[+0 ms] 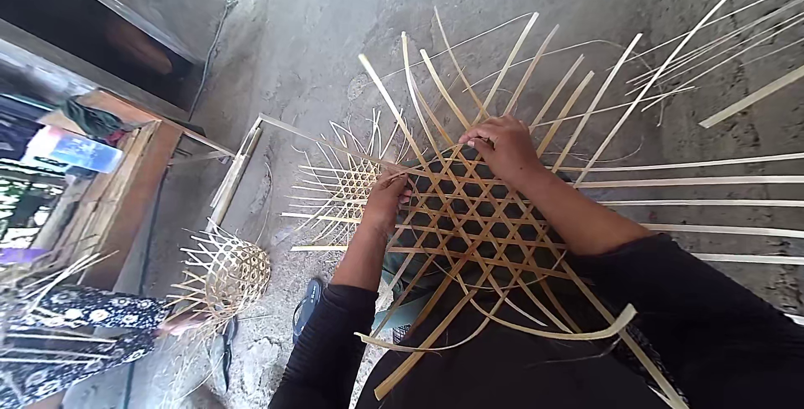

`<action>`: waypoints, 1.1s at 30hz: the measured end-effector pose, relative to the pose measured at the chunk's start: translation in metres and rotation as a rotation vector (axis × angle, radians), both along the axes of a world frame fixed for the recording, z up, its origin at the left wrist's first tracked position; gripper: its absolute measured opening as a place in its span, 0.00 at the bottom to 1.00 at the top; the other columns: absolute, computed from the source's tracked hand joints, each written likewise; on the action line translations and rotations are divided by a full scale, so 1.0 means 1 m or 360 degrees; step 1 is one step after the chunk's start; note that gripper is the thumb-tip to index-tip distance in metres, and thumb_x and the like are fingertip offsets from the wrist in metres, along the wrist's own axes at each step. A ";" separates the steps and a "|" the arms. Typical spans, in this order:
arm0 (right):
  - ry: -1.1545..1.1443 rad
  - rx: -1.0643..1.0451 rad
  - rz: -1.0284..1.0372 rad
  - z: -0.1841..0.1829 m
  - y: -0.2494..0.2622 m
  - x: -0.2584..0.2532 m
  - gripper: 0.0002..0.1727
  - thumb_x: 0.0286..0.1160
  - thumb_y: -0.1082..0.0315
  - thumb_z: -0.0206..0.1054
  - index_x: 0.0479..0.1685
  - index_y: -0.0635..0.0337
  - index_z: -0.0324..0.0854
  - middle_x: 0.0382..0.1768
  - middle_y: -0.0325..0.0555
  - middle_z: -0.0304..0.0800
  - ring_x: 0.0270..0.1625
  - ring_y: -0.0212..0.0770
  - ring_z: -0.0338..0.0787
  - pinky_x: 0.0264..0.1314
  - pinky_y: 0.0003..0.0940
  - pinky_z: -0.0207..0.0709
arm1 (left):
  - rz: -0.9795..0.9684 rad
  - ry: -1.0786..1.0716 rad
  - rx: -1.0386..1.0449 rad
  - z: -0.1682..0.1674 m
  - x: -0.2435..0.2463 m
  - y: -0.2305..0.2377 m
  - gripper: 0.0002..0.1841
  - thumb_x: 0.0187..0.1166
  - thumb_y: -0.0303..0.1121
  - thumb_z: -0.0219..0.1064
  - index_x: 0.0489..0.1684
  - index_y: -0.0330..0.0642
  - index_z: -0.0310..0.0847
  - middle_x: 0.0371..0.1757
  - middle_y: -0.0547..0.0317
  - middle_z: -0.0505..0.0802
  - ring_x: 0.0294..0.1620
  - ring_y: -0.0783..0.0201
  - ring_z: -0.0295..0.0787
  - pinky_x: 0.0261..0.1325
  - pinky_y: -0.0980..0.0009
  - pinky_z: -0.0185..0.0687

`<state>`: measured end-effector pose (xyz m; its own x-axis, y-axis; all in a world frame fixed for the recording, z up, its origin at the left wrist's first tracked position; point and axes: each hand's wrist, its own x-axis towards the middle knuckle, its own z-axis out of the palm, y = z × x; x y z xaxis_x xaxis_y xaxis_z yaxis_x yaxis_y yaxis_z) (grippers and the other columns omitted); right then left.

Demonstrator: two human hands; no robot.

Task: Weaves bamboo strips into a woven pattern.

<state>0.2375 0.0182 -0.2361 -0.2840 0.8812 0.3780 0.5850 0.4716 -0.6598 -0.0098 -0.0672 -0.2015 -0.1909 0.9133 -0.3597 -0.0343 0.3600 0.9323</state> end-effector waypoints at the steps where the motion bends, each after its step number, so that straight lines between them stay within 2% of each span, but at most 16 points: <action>1: -0.0004 -0.0001 -0.0002 0.000 0.000 0.000 0.11 0.84 0.66 0.65 0.51 0.44 0.94 0.54 0.44 0.94 0.64 0.54 0.86 0.68 0.61 0.70 | 0.0102 0.0008 0.0052 -0.003 0.003 -0.002 0.06 0.89 0.33 0.60 0.52 0.41 0.79 0.33 0.61 0.85 0.27 0.71 0.80 0.34 0.76 0.81; 5: 0.0006 -0.0045 -0.0008 0.003 -0.002 0.001 0.11 0.85 0.65 0.65 0.51 0.44 0.94 0.56 0.43 0.94 0.65 0.53 0.85 0.70 0.61 0.69 | 0.0292 0.0389 0.0479 -0.016 0.020 -0.020 0.05 0.85 0.28 0.66 0.45 0.34 0.81 0.35 0.53 0.94 0.34 0.64 0.93 0.42 0.67 0.91; 7: 0.0009 -0.0038 -0.0015 0.003 -0.001 0.001 0.11 0.85 0.65 0.65 0.51 0.44 0.94 0.55 0.42 0.94 0.65 0.52 0.85 0.70 0.61 0.69 | 0.0287 0.0598 0.0659 -0.018 0.026 -0.025 0.06 0.83 0.24 0.67 0.49 0.31 0.83 0.38 0.52 0.96 0.36 0.63 0.96 0.44 0.67 0.95; 10: 0.0014 -0.0035 -0.0030 0.002 -0.001 0.001 0.11 0.85 0.65 0.64 0.51 0.44 0.94 0.55 0.41 0.94 0.65 0.52 0.86 0.70 0.60 0.69 | 0.0205 0.0827 0.0722 -0.016 0.026 -0.021 0.06 0.84 0.26 0.66 0.51 0.37 0.85 0.40 0.56 0.97 0.36 0.67 0.96 0.43 0.68 0.94; 12: -0.0001 -0.0057 -0.0034 0.002 -0.001 0.001 0.11 0.85 0.65 0.64 0.51 0.43 0.94 0.56 0.41 0.94 0.66 0.51 0.85 0.71 0.60 0.68 | 0.0103 0.1054 0.0781 -0.015 0.024 -0.020 0.09 0.85 0.29 0.66 0.56 0.42 0.90 0.46 0.58 0.96 0.38 0.69 0.95 0.43 0.69 0.94; 14: -0.0013 -0.0060 -0.0033 0.003 -0.001 0.001 0.11 0.85 0.65 0.64 0.52 0.44 0.94 0.57 0.42 0.94 0.67 0.52 0.85 0.71 0.61 0.68 | 0.0002 0.1316 0.0882 -0.013 0.021 -0.018 0.11 0.84 0.29 0.67 0.58 0.47 0.92 0.50 0.57 0.93 0.40 0.70 0.92 0.45 0.70 0.92; 17: -0.0004 -0.0068 -0.0047 0.002 -0.002 0.000 0.12 0.86 0.64 0.64 0.53 0.43 0.93 0.57 0.41 0.94 0.66 0.51 0.85 0.71 0.60 0.68 | -0.0067 0.1614 0.1148 -0.008 0.015 -0.013 0.13 0.81 0.25 0.67 0.55 0.49 0.94 0.52 0.53 0.89 0.40 0.69 0.89 0.44 0.72 0.90; 20: -0.0005 -0.0060 -0.0053 0.001 -0.001 0.001 0.12 0.86 0.64 0.63 0.53 0.43 0.93 0.57 0.41 0.94 0.65 0.51 0.85 0.70 0.60 0.68 | -0.0214 0.1819 0.1303 -0.005 0.009 -0.008 0.14 0.81 0.23 0.66 0.55 0.48 0.95 0.67 0.49 0.90 0.55 0.61 0.93 0.55 0.65 0.90; 21: -0.0008 -0.0054 -0.0052 0.001 -0.001 0.001 0.12 0.86 0.64 0.63 0.53 0.43 0.93 0.57 0.41 0.94 0.66 0.51 0.85 0.70 0.60 0.68 | -0.0236 0.1801 0.1258 -0.007 0.006 -0.006 0.13 0.82 0.23 0.65 0.54 0.47 0.94 0.66 0.50 0.91 0.59 0.60 0.93 0.58 0.63 0.90; 22: -0.0016 -0.0049 -0.0050 0.000 -0.001 0.001 0.11 0.86 0.64 0.64 0.53 0.42 0.93 0.56 0.41 0.94 0.66 0.52 0.85 0.70 0.60 0.68 | -0.0209 0.1728 0.1175 -0.010 0.004 -0.003 0.13 0.81 0.22 0.64 0.52 0.45 0.94 0.61 0.52 0.93 0.53 0.62 0.93 0.55 0.63 0.90; 24: -0.0043 -0.0053 -0.0047 0.000 -0.001 0.000 0.11 0.86 0.64 0.64 0.52 0.42 0.93 0.56 0.41 0.94 0.66 0.52 0.85 0.70 0.61 0.68 | -0.0096 0.1423 0.0916 -0.019 -0.001 0.006 0.12 0.82 0.23 0.63 0.50 0.44 0.93 0.54 0.55 0.93 0.36 0.69 0.90 0.40 0.70 0.90; 25: -0.0056 -0.0053 -0.0046 0.001 -0.001 -0.001 0.11 0.85 0.64 0.64 0.52 0.42 0.93 0.56 0.42 0.94 0.66 0.53 0.85 0.70 0.61 0.69 | -0.0037 0.1238 0.0795 -0.023 -0.002 0.010 0.11 0.83 0.23 0.64 0.49 0.45 0.93 0.52 0.57 0.93 0.32 0.69 0.89 0.36 0.70 0.89; 28: -0.0092 -0.0053 -0.0056 0.001 0.000 0.001 0.11 0.86 0.64 0.63 0.52 0.42 0.93 0.56 0.43 0.93 0.66 0.53 0.85 0.69 0.60 0.69 | 0.0075 0.0913 0.0768 -0.029 0.003 0.016 0.10 0.82 0.24 0.65 0.47 0.46 0.93 0.50 0.57 0.93 0.32 0.66 0.87 0.31 0.69 0.84; 31: -0.0110 -0.0060 -0.0063 0.001 -0.001 0.002 0.11 0.86 0.65 0.63 0.52 0.42 0.93 0.56 0.42 0.93 0.65 0.52 0.85 0.69 0.59 0.70 | 0.0092 0.0953 0.0770 -0.028 0.005 0.017 0.07 0.82 0.27 0.68 0.49 0.44 0.90 0.55 0.58 0.94 0.41 0.65 0.91 0.44 0.63 0.89; 32: -0.0107 -0.0063 -0.0063 0.002 -0.001 0.002 0.11 0.86 0.65 0.63 0.52 0.43 0.93 0.55 0.43 0.93 0.64 0.53 0.85 0.69 0.60 0.69 | 0.0178 0.0942 0.0748 -0.027 0.006 0.017 0.08 0.79 0.28 0.72 0.53 0.44 0.87 0.53 0.57 0.94 0.34 0.65 0.92 0.36 0.64 0.90; 33: -0.0101 -0.0058 -0.0065 0.003 -0.002 0.001 0.11 0.86 0.65 0.64 0.52 0.43 0.93 0.55 0.44 0.93 0.64 0.53 0.85 0.69 0.60 0.69 | 0.0253 0.0960 0.0728 -0.025 0.007 0.016 0.17 0.75 0.29 0.77 0.61 0.45 0.81 0.50 0.56 0.93 0.27 0.64 0.89 0.29 0.64 0.90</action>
